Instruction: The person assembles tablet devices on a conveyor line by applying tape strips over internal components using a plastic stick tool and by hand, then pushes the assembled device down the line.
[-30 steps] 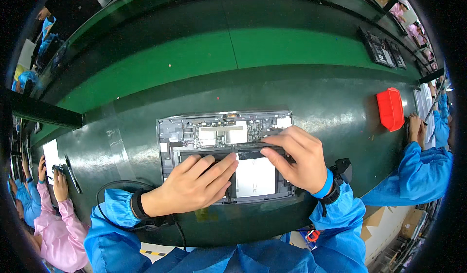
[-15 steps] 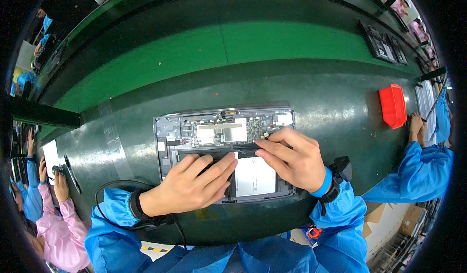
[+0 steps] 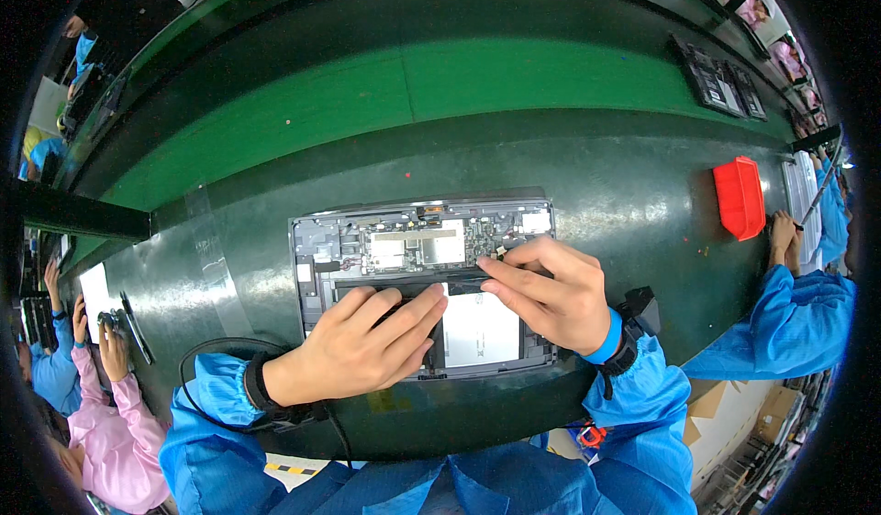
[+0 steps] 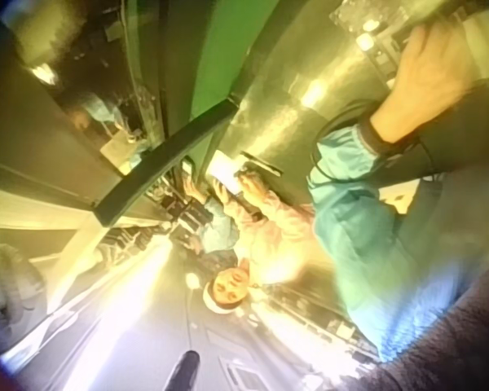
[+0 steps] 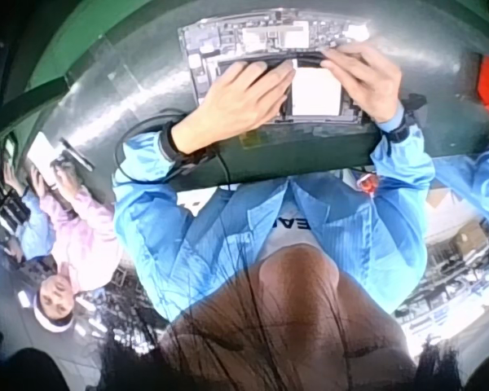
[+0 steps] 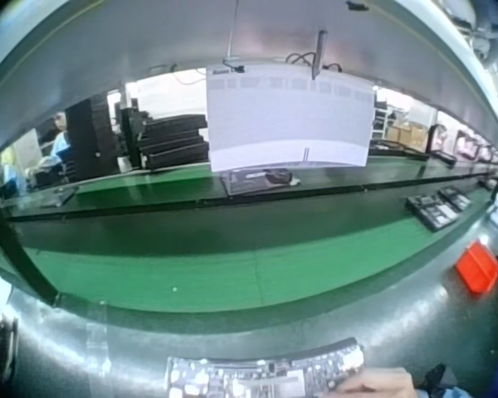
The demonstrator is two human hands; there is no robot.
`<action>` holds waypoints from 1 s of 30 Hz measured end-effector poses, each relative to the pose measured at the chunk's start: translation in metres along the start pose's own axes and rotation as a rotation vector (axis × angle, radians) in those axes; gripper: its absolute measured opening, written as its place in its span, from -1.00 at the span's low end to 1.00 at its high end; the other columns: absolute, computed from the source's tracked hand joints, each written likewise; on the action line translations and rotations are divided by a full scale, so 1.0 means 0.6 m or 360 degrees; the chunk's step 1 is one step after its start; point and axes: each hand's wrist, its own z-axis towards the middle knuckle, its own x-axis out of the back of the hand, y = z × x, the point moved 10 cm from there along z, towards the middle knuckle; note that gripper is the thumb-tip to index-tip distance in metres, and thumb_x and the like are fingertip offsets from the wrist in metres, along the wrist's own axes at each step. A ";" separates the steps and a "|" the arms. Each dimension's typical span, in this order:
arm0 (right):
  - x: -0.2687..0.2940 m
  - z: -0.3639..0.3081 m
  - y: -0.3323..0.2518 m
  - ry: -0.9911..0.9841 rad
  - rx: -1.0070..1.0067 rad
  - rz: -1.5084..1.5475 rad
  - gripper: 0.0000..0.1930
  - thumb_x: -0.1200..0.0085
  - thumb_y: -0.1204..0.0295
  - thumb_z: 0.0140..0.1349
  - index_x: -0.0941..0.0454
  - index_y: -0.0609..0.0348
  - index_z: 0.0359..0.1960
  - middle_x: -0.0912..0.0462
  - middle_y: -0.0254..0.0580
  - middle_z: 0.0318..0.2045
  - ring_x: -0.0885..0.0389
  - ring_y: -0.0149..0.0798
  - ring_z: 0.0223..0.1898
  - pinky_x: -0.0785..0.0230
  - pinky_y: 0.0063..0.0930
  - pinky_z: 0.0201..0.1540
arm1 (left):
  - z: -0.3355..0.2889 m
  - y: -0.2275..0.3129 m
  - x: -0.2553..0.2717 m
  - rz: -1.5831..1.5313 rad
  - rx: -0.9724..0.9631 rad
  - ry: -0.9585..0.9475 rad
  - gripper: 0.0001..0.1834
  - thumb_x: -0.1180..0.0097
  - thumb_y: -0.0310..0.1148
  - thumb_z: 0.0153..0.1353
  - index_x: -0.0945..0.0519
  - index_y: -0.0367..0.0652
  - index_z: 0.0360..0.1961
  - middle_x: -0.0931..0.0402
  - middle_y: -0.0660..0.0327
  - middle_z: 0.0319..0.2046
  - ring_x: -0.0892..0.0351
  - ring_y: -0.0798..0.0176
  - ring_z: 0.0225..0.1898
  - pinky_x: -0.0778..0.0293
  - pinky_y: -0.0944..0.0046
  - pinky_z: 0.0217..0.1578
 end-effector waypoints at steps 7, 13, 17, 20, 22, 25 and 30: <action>-0.006 0.001 0.004 -0.0033 -0.0024 -0.0040 -0.67 -0.47 0.56 0.01 -0.82 0.10 -0.11 -0.64 -0.29 -0.38 -0.61 -0.34 -0.48 -0.45 -0.45 -0.45 | -0.001 0.000 -0.001 0.0007 -0.0006 -0.0034 -0.52 -0.31 -0.28 0.12 -0.68 -0.28 0.05 -0.60 0.24 0.13 -0.47 0.24 -0.16 -0.42 0.28 -0.18; -0.007 0.001 0.009 -0.0051 -0.0050 0.0017 -0.68 -0.46 0.56 0.03 -0.82 0.11 -0.11 -0.64 -0.29 -0.38 -0.60 -0.35 -0.49 -0.44 -0.45 -0.46 | -0.002 0.001 -0.002 0.0003 -0.0006 -0.0028 -0.53 -0.31 -0.27 0.12 -0.68 -0.28 0.05 -0.60 0.23 0.13 -0.47 0.24 -0.15 -0.41 0.28 -0.18; -0.008 0.001 0.007 -0.0047 -0.0047 0.0024 -0.69 -0.45 0.57 0.04 -0.81 0.12 -0.12 -0.64 -0.29 -0.38 -0.61 -0.34 -0.48 -0.45 -0.45 -0.46 | 0.000 0.001 0.001 0.0036 -0.0001 -0.0009 -0.53 -0.31 -0.27 0.12 -0.68 -0.28 0.05 -0.60 0.23 0.13 -0.47 0.24 -0.15 -0.41 0.28 -0.18; -0.008 0.002 0.006 -0.0060 -0.0053 0.0032 -0.69 -0.45 0.57 0.04 -0.81 0.13 -0.13 -0.64 -0.28 -0.38 -0.61 -0.34 -0.48 -0.45 -0.45 -0.46 | 0.000 0.001 0.001 0.0034 -0.0003 -0.0013 -0.53 -0.31 -0.27 0.12 -0.68 -0.27 0.04 -0.60 0.24 0.13 -0.48 0.25 -0.16 -0.41 0.28 -0.18; -0.008 0.002 0.006 -0.0066 -0.0061 0.0047 -0.70 -0.45 0.58 0.04 -0.81 0.14 -0.13 -0.64 -0.28 -0.38 -0.62 -0.34 -0.48 -0.45 -0.44 -0.46 | 0.000 0.003 0.002 0.0042 -0.0022 -0.0009 -0.53 -0.30 -0.26 0.12 -0.68 -0.26 0.04 -0.60 0.24 0.12 -0.48 0.25 -0.16 -0.41 0.28 -0.18; -0.007 0.002 0.006 -0.0060 -0.0065 0.0057 -0.70 -0.45 0.58 0.05 -0.81 0.15 -0.12 -0.64 -0.26 -0.38 -0.62 -0.33 -0.48 -0.45 -0.44 -0.45 | 0.000 0.002 0.001 0.0046 -0.0011 -0.0009 -0.54 -0.30 -0.27 0.12 -0.69 -0.25 0.04 -0.60 0.24 0.12 -0.48 0.25 -0.16 -0.41 0.28 -0.18; -0.006 0.002 0.005 -0.0048 -0.0080 0.0062 -0.70 -0.44 0.58 0.05 -0.80 0.17 -0.13 -0.65 -0.25 -0.38 -0.63 -0.32 -0.47 -0.46 -0.43 -0.45 | -0.001 0.003 0.001 0.0048 -0.0003 -0.0006 -0.54 -0.30 -0.27 0.12 -0.69 -0.25 0.05 -0.60 0.24 0.13 -0.48 0.25 -0.15 -0.41 0.28 -0.17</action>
